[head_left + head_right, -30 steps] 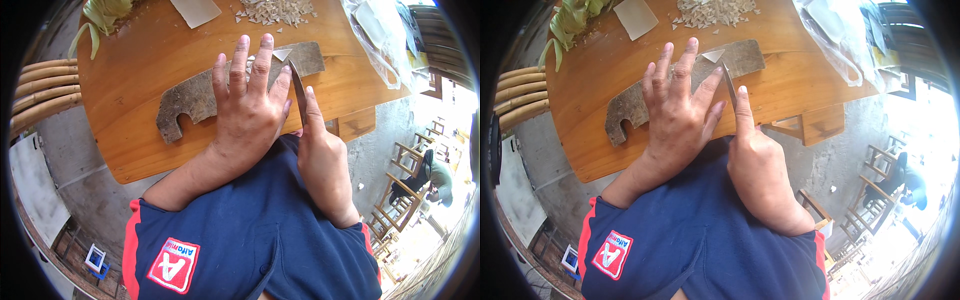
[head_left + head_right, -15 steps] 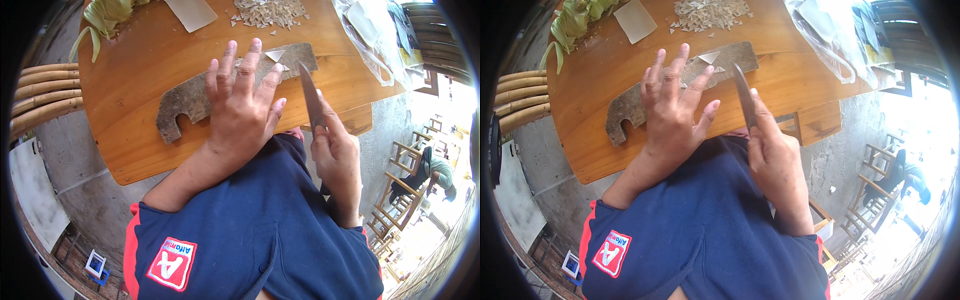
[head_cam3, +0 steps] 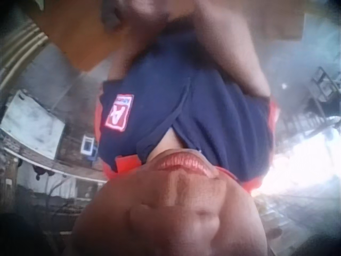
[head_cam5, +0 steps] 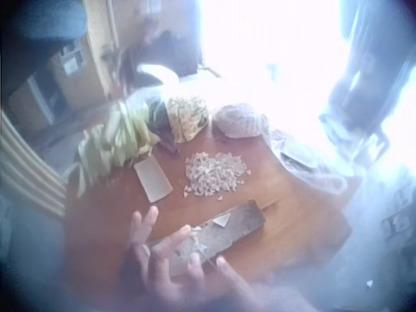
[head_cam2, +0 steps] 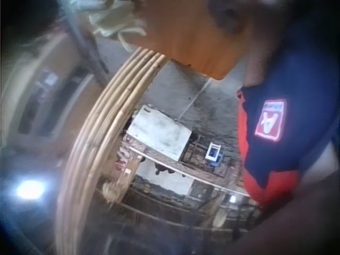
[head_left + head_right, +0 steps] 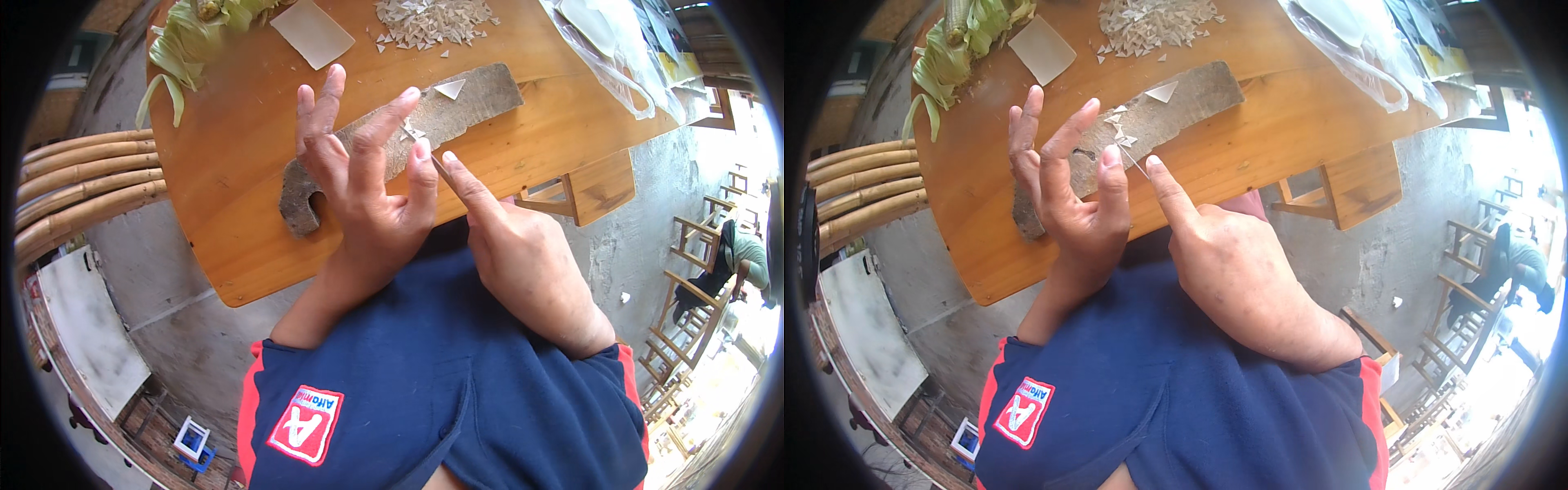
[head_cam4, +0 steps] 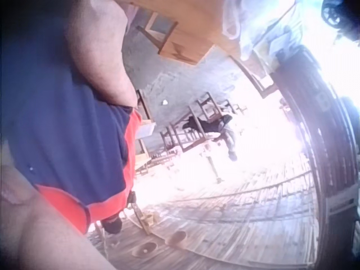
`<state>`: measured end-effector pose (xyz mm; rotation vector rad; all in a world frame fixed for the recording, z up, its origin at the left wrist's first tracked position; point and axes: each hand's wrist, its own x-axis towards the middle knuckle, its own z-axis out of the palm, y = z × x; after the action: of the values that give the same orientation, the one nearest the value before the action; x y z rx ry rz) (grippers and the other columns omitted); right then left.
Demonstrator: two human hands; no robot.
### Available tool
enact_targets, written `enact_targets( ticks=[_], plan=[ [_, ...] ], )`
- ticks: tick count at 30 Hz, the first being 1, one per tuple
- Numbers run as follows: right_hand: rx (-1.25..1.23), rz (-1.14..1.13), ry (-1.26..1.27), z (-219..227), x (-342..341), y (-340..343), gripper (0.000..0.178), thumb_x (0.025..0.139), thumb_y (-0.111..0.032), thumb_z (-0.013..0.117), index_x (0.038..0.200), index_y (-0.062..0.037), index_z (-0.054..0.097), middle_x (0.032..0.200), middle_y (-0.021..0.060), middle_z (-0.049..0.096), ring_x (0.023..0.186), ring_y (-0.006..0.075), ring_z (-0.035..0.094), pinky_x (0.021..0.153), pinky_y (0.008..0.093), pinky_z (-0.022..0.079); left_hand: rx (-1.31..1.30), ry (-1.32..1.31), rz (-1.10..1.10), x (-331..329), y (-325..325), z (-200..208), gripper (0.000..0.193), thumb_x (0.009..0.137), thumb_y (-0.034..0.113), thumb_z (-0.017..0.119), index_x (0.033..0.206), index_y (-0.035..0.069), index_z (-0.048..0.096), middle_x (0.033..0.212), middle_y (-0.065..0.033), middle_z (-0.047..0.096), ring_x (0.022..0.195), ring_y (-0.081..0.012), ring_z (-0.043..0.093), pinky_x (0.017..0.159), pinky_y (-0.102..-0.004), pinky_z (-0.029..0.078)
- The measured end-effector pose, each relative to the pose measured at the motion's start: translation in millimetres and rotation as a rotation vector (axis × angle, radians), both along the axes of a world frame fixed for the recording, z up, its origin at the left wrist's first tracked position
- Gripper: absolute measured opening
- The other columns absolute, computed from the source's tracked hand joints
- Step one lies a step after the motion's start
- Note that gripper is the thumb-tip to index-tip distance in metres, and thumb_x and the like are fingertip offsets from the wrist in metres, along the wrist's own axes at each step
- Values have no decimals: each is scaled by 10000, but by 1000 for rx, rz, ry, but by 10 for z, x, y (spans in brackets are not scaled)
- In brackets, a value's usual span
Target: The person uses a knife to cut a thin white sheet into small triangular pieces on a wooden board. They repeatedly trim the sheet, collect the cut pieces, and continue cutting until the end of the clip.
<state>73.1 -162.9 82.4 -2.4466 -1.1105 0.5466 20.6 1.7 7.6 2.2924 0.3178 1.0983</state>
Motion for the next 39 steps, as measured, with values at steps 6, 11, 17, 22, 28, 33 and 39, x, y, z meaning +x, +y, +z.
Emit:
enact_targets(
  ticks=[6, 11, 17, 22, 28, 33, 39],
  plan=[
    [115, -199, 20, -24, 100, -131, 594, 951, 19, 582, 1521, -129, 505, 946, 289, 700, 781, 415, 715, 715, 463, 556, -105, 148, -53, 73, 102, 58, 354, 880, 158, 678, 1229, 109, 719, 1391, -136, 594, 1437, -403, 380, 1205, -573, 232],
    [149, -334, 95, -35, 224, -219, 523, 974, 6, 577, 1485, -102, 551, 954, 289, 699, 850, 399, 741, 777, 404, 561, 53, 313, 9, 298, -21, 125, 333, 942, 214, 688, 1260, 125, 729, 1324, -84, 685, 1398, -345, 476, 1209, -536, 270],
    [225, -278, 67, -201, 324, -337, 519, 973, 7, 575, 1482, -92, 552, 967, 281, 704, 836, 373, 737, 791, 389, 559, 206, 435, 9, 391, -59, -56, 304, 940, 277, 718, 1220, 163, 756, 1263, -16, 724, 1404, -279, 493, 1222, -602, 170],
    [173, -271, 117, -244, 456, -422, 505, 974, 3, 580, 1471, -84, 560, 1090, 265, 714, 879, 379, 742, 809, 380, 563, 251, 424, 45, 398, -150, -117, 246, 932, 297, 734, 1146, 182, 777, 1262, 14, 727, 1408, -256, 492, 1229, -614, 116],
    [196, -226, 102, -304, 427, -400, 483, 982, -1, 585, 1457, -83, 572, 1222, 231, 700, 885, 363, 738, 813, 380, 567, 287, 432, 85, 351, -188, -120, 252, 932, 311, 737, 1152, 194, 775, 1260, 24, 726, 1404, -255, 493, 1230, -619, 109],
    [158, -168, -29, -298, 598, -393, 473, 985, -11, 593, 1443, -128, 599, 1167, 226, 715, 892, 357, 740, 817, 386, 571, 265, 420, 91, 344, -191, -131, 294, 939, 327, 721, 1199, 198, 769, 1303, -6, 704, 1402, -274, 491, 1229, -624, 119],
    [33, -129, -44, -252, 674, -403, 485, 986, -7, 582, 1443, -169, 610, 1083, 222, 730, 921, 355, 742, 831, 390, 571, 232, 414, 76, 336, -180, -120, 301, 934, 325, 720, 1202, 199, 774, 1349, -39, 674, 1406, -289, 482, 1224, -633, 145]
  ],
)
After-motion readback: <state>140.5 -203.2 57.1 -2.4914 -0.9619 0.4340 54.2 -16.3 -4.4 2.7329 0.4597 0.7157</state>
